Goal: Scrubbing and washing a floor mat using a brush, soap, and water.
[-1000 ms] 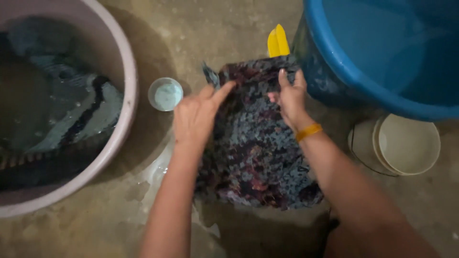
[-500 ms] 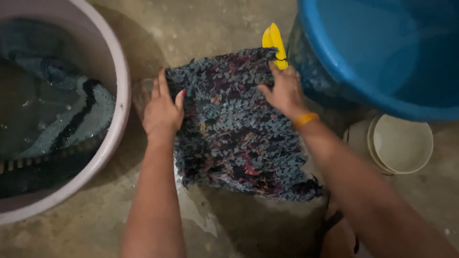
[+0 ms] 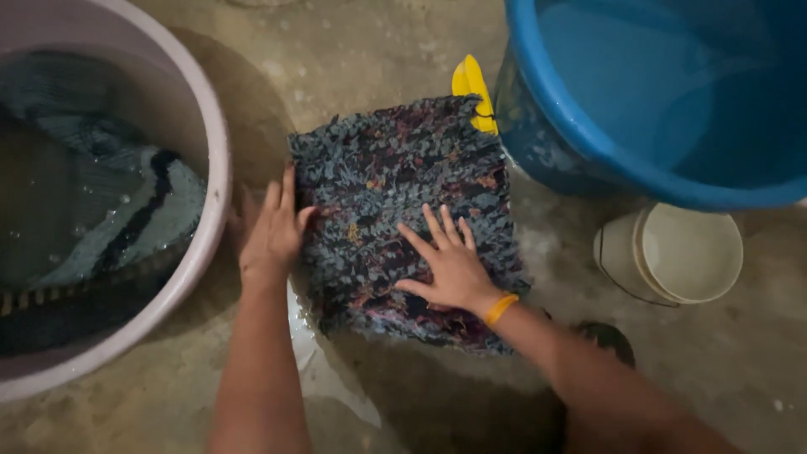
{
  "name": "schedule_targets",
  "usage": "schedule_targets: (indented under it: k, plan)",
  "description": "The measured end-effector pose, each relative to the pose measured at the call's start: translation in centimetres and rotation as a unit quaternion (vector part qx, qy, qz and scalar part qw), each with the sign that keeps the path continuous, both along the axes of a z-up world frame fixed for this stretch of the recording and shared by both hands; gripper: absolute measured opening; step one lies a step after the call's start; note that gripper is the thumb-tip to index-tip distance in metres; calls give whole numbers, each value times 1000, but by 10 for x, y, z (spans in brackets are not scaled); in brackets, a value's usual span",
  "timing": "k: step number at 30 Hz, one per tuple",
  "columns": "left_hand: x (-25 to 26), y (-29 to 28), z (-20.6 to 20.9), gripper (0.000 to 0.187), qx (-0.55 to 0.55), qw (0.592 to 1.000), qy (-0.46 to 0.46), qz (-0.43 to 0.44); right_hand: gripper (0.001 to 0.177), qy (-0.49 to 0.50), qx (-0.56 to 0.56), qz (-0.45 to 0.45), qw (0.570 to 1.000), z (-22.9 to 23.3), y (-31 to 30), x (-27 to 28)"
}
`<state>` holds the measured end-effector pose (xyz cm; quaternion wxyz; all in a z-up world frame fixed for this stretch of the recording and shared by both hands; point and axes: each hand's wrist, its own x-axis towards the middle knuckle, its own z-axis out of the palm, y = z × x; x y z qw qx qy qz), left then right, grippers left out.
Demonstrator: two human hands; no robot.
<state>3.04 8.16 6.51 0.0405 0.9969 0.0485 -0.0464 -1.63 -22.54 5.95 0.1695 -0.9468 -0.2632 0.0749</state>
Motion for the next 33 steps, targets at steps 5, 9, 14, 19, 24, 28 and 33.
schedule_targets:
  k: [5,9,14,19,24,28,33]
  plan:
    - [-54,22,-39,75,14,999,-14,28,97,-25,6,-32,999,-3,18,-16]
    - [-109,20,-33,68,59,991,50,107,98,-20,11,-37,999,1,21,-20]
    - [-117,11,-26,66,89,988,29,127,101,-31,33,-55,997,-1,36,-35]
    - [-49,-27,26,71,-12,994,-57,97,98,-53,10,-38,998,25,52,-18]
    - [66,-29,-12,72,-256,930,-193,177,34,-103,74,-165,978,10,34,92]
    - [116,-11,-2,60,-286,911,-38,294,41,-117,38,-136,983,14,-9,205]
    - [99,-9,-4,52,-443,824,116,334,65,-71,-89,-33,993,-14,-29,258]
